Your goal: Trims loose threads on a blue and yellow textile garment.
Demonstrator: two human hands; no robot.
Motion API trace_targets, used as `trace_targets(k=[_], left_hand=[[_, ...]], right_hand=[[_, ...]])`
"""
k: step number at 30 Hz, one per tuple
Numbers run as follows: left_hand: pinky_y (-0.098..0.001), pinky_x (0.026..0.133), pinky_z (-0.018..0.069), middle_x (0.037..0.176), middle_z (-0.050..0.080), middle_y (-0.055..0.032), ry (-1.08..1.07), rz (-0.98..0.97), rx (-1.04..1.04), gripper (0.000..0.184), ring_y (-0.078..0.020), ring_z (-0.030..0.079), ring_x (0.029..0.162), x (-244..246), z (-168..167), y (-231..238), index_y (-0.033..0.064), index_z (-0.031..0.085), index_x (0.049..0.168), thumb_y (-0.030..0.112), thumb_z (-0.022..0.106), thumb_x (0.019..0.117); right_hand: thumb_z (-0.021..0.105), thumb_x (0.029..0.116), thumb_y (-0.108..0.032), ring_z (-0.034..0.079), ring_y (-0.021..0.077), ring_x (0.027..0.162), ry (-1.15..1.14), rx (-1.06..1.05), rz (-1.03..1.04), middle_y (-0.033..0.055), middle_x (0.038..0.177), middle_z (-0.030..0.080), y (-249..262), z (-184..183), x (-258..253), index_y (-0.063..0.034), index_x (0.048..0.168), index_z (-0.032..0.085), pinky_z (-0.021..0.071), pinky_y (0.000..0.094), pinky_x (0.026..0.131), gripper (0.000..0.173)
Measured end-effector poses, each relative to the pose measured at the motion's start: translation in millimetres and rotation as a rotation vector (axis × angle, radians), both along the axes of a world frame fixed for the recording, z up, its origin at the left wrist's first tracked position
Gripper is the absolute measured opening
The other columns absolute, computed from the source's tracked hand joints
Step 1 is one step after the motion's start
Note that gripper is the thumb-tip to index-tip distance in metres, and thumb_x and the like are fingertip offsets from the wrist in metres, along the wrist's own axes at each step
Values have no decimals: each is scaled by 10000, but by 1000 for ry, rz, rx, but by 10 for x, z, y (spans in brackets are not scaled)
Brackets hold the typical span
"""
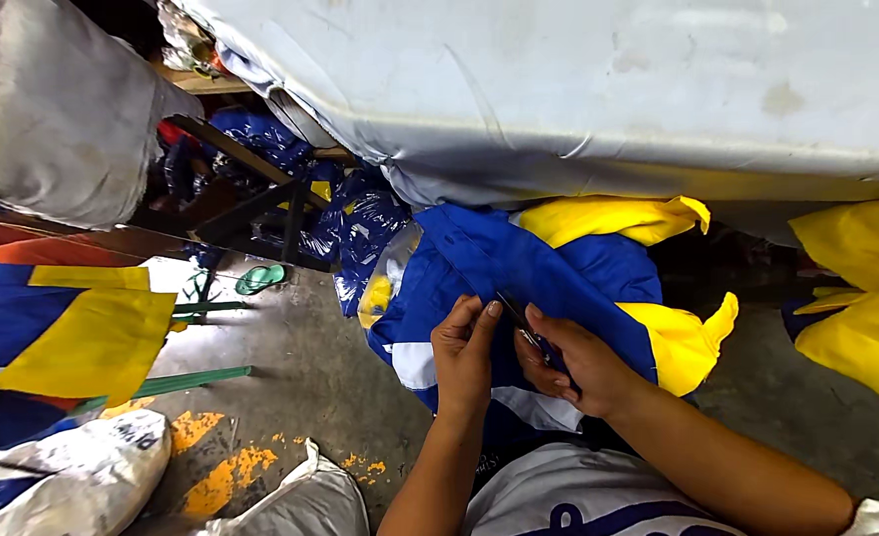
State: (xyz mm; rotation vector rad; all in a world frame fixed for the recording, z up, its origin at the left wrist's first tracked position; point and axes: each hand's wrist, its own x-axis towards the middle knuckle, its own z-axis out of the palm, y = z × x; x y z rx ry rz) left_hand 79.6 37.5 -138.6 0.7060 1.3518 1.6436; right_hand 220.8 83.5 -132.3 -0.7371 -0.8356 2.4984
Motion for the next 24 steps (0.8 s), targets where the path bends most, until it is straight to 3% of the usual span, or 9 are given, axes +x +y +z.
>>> trace_targets(k=[2,3,6,7,11,15,19,24], left_hand=[[-236,737,571,834,673,12,-55,0,-14,165,-51,643,759,8,7,-4,49,717,885,19,592,988],[-242,743,571,829,673,10,-82,-6,-12,171,-54,644,760,8,4,-5,50,708,878,16,584,990],[-271,789,582,841,710,-1,-164,-33,-1,191,-65,675,796,7,13,-13,72,704,888,20,560,1001],[-271,794,582,842,716,-3,-177,-37,2,190,-65,680,802,12,22,-14,77,705,890,24,562,1002],[-223,749,563,839,664,30,-29,5,64,154,-40,634,778,51,-20,7,70,710,877,11,607,976],[-205,751,544,873,648,34,90,13,123,145,-38,615,809,51,-67,4,63,708,865,13,622,971],[-215,773,547,869,649,31,24,67,91,158,-43,621,821,102,-75,-19,61,703,882,5,594,982],[-229,787,555,883,673,18,-10,112,38,159,-56,637,830,128,-18,-5,49,725,943,4,580,991]], right_hand=[[477,1083,-291,364,-60,463,-186,365,-96,-136,579,427,-11,-71,-16,-178,732,549,303,118,439,376],[498,1078,-302,365,-57,470,-192,394,-101,-137,581,425,-4,-83,-9,-178,726,545,302,126,449,376],[395,1094,-449,367,-53,402,116,-68,81,-113,568,423,59,-55,50,-165,771,543,320,98,380,455],[395,1090,-466,373,-48,400,172,-133,95,-107,577,428,61,-66,55,-162,785,545,331,100,379,455],[422,1097,-270,360,-65,434,-56,209,-81,-131,572,451,36,-76,-16,-180,701,546,287,102,404,425],[387,1106,-258,348,-58,422,-75,197,-74,-125,554,424,23,-64,-42,-179,683,520,278,105,395,450],[373,1108,-254,331,-53,424,-83,176,-50,-128,538,385,2,-63,-69,-189,667,487,264,114,405,460],[379,1110,-300,348,-71,445,9,229,-25,-141,582,416,6,-117,-34,-193,743,522,286,96,417,408]])
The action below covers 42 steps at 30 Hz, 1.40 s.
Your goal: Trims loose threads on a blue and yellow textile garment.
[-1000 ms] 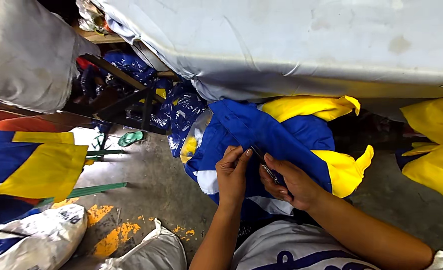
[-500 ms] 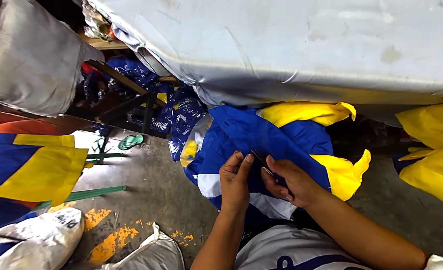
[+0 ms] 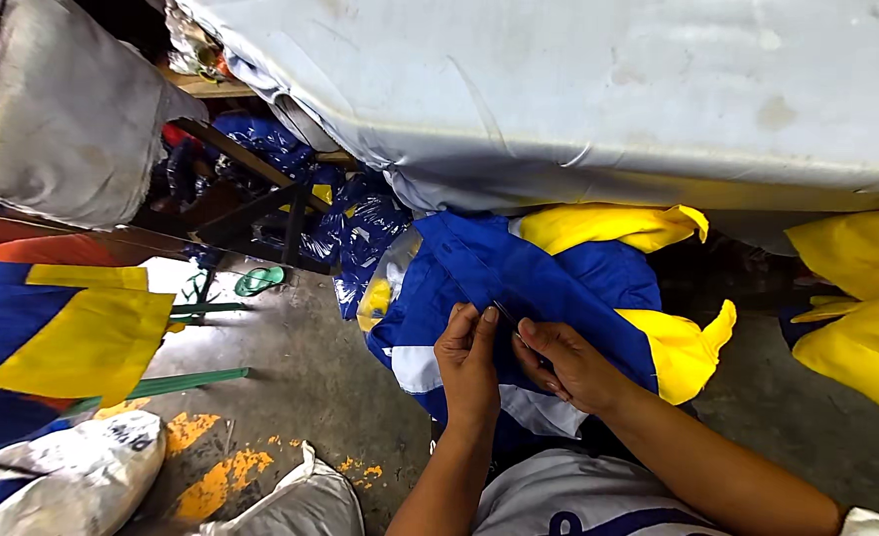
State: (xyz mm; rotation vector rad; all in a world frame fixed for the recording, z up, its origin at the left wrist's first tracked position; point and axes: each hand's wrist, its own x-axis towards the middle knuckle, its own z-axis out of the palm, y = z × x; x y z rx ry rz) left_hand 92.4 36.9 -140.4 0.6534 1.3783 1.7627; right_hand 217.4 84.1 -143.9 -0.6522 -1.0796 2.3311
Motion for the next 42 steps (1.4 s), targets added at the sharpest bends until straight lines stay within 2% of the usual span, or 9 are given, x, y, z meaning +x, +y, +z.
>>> trace_targets(k=[6,11,15,23,28,35,38,42], left_hand=[[-243,803,568,873,700,4,-73,-23,-35,175,-58,657,823,20,67,-6,21,747,953,-5,577,988],[-220,795,548,907,698,13,22,-45,43,167,-45,629,841,29,-14,-23,35,760,894,-5,615,966],[-222,780,538,873,670,18,34,-19,60,163,-55,614,824,43,-30,-21,40,751,870,7,622,965],[-259,842,562,938,695,4,-108,-29,-38,197,-68,658,884,43,31,4,33,737,1007,-10,545,1000],[-254,846,566,956,705,3,-116,-78,-38,207,-65,665,889,16,46,1,29,741,1037,-23,545,996],[-256,858,553,936,693,14,-162,-112,9,208,-62,646,898,10,-3,-15,44,759,986,-10,558,991],[-247,825,545,888,666,35,-151,-150,33,194,-51,621,852,-30,-36,-15,65,756,944,3,577,988],[-244,832,535,910,675,33,-151,-166,57,192,-51,613,868,-43,-82,-16,71,762,925,-3,592,975]], right_hand=[[467,1093,-291,367,-81,482,-58,202,-112,-160,601,417,-6,-75,-7,-210,729,528,308,97,448,378],[427,1095,-244,360,-76,442,-83,86,-98,-145,567,415,16,21,-15,-198,685,520,300,95,412,423],[405,1099,-249,334,-67,455,-84,70,-80,-146,563,387,16,14,-36,-209,674,486,272,108,434,435],[430,1097,-287,361,-77,475,-88,138,-65,-158,604,421,15,-27,-11,-218,732,518,305,98,441,382],[408,1102,-275,356,-79,465,-67,110,-61,-153,597,419,28,-21,-12,-209,740,522,302,93,433,385],[385,1106,-268,351,-67,440,-58,19,-42,-142,563,412,35,2,-15,-196,711,518,288,99,417,422],[383,1106,-279,354,-62,437,-37,-6,-14,-137,558,414,48,7,-7,-193,704,516,292,100,419,432],[386,1103,-263,347,-58,439,-53,-11,-28,-138,546,397,51,-21,-17,-202,667,495,282,108,423,454]])
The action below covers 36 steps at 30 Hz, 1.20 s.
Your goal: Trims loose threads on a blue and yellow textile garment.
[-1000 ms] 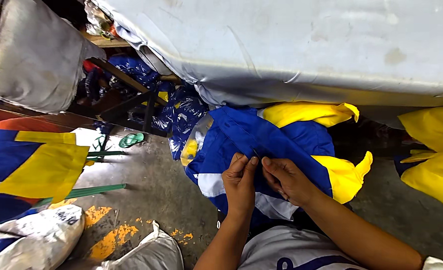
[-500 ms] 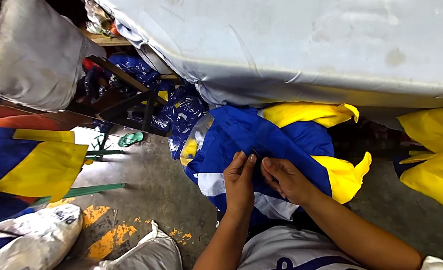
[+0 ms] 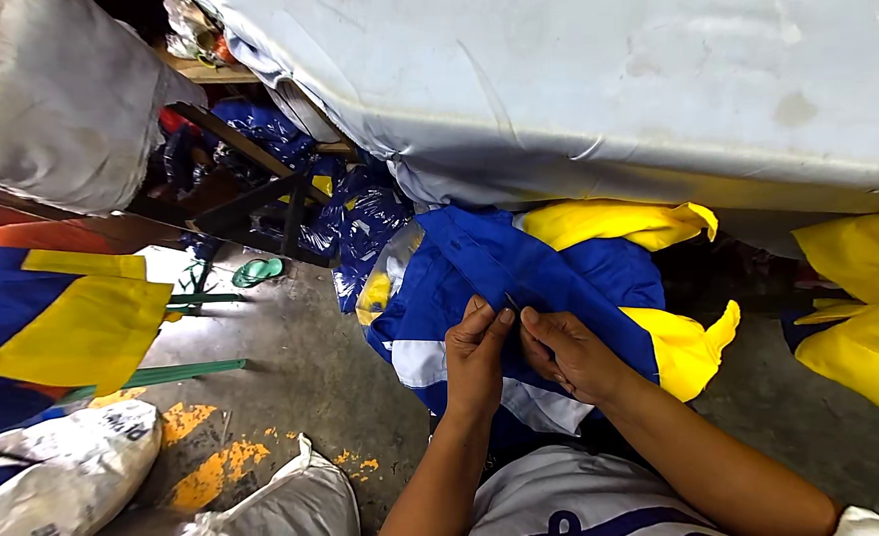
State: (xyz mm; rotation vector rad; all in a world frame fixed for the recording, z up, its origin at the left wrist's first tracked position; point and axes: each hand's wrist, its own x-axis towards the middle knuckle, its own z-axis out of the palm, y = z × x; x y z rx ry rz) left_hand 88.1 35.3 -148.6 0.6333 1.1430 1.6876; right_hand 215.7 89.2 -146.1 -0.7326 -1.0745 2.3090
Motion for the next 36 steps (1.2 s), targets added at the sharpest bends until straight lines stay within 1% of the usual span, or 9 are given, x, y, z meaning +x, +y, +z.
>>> trace_targets(k=[5,8,14,19,26,28,30,33,36], left_hand=[[-257,806,548,864,659,37,-76,73,-103,239,-51,628,826,58,25,39,89,730,890,85,536,1029],[-259,801,567,862,709,19,-88,86,-174,258,-50,671,821,-35,84,60,102,723,919,126,505,1054],[-195,647,513,701,625,22,-33,-35,-184,196,-28,571,625,-182,151,120,98,680,825,62,576,987],[-219,731,554,785,697,17,152,-102,-124,138,-31,648,732,-289,194,152,67,696,895,13,601,979],[-190,676,517,713,636,36,-24,-202,-177,269,-16,590,660,-377,255,190,115,638,769,9,530,991],[-189,689,518,707,646,55,94,-223,-158,250,-6,597,670,-410,272,211,119,650,770,10,568,979],[-181,671,502,704,641,67,222,-254,-125,219,0,585,664,-446,317,222,120,662,789,31,596,978],[-171,646,493,707,624,61,299,-289,-76,190,-2,571,648,-491,438,246,115,667,824,52,594,987],[-160,612,473,674,597,62,332,-334,-53,194,2,549,614,-487,526,273,118,639,804,51,605,982]], right_hand=[[347,1110,-326,355,-49,418,-107,29,128,-124,555,416,81,53,114,-198,712,496,296,111,394,444],[330,1115,-390,451,-42,460,-226,218,261,-120,601,484,220,122,299,-172,810,554,391,123,426,436],[513,1044,-437,460,41,547,-594,849,-51,-73,659,486,428,336,170,-155,1041,626,412,259,515,305],[613,1009,-150,405,40,488,-337,639,-35,-26,602,462,556,259,-51,-115,797,551,327,198,462,224],[602,987,-76,404,-22,428,-21,315,-5,-86,542,469,564,117,-61,-156,837,582,364,139,435,171],[629,990,-95,418,-22,458,-161,560,30,-80,568,486,649,210,13,-125,838,598,359,140,446,158],[664,981,-281,464,1,523,-416,998,95,-91,629,521,762,398,135,-151,901,645,388,192,478,153],[466,981,-632,558,91,569,-670,1535,136,-81,668,552,896,793,289,-187,982,650,415,344,483,482],[451,993,-554,563,162,559,-701,1846,158,-29,662,544,1005,1092,366,-158,810,648,367,368,454,479]])
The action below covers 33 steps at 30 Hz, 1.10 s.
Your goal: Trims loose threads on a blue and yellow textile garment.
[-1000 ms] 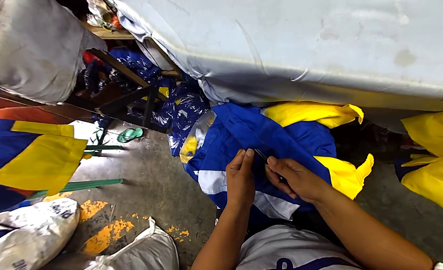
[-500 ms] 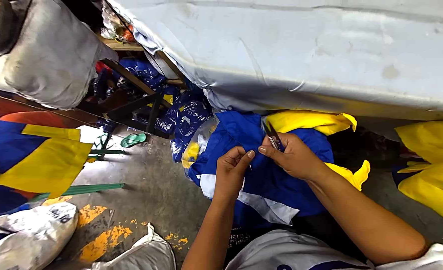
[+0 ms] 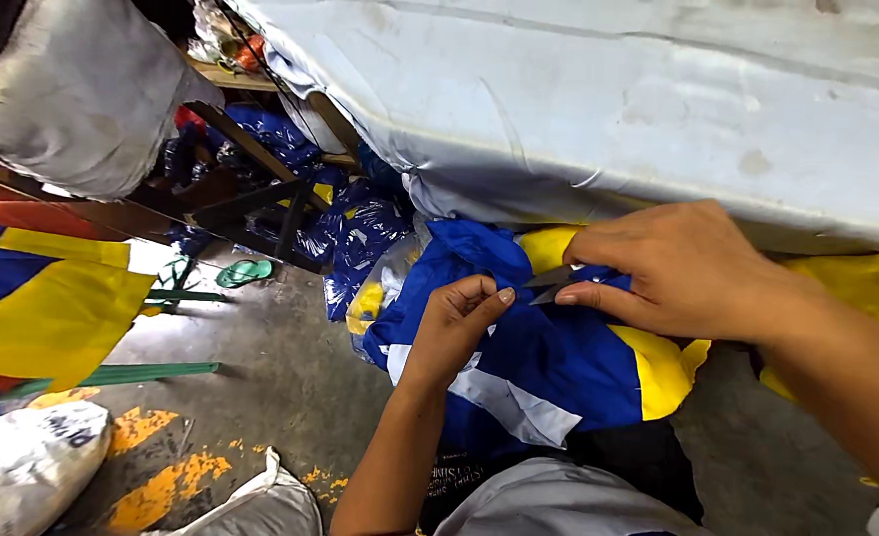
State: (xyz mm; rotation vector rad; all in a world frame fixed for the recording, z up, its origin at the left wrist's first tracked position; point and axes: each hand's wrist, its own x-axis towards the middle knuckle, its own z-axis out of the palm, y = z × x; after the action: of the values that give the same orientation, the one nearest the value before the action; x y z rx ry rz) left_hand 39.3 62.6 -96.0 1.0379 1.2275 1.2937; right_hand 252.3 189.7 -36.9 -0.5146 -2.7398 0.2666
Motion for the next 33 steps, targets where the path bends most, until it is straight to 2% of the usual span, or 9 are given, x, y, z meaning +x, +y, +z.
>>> trace_targets(k=[4,7,13,23,33], left_hand=[[-150,555,435,624,570,59,49,-35,15,221,10,515,564,45,68,43,105,621,760,39,617,970],[-151,527,424,611,561,51,77,-33,39,218,6,500,542,75,90,64,85,638,750,20,624,958],[-152,518,424,606,566,45,120,-26,50,221,1,501,532,81,127,65,77,648,738,18,640,950],[-156,504,427,614,579,28,179,-12,92,192,-6,508,527,85,110,51,52,662,755,17,657,944],[-170,504,430,635,598,28,304,-4,103,176,-19,525,538,63,97,35,67,683,777,77,666,951]], right_hand=[[538,964,-507,585,233,551,-104,190,98,29,646,557,44,293,-10,-104,718,637,382,387,441,483],[545,974,-459,575,232,522,-148,248,152,33,620,546,52,407,-43,-90,690,632,376,378,422,474],[538,973,-451,583,218,516,-235,267,188,27,593,540,98,451,-107,-105,640,603,361,363,415,484],[547,972,-469,568,207,501,-249,243,201,14,567,512,92,412,-168,-116,609,579,349,357,413,507],[514,989,-469,527,210,462,-287,248,271,20,532,468,155,439,-238,-120,581,524,313,359,405,537]])
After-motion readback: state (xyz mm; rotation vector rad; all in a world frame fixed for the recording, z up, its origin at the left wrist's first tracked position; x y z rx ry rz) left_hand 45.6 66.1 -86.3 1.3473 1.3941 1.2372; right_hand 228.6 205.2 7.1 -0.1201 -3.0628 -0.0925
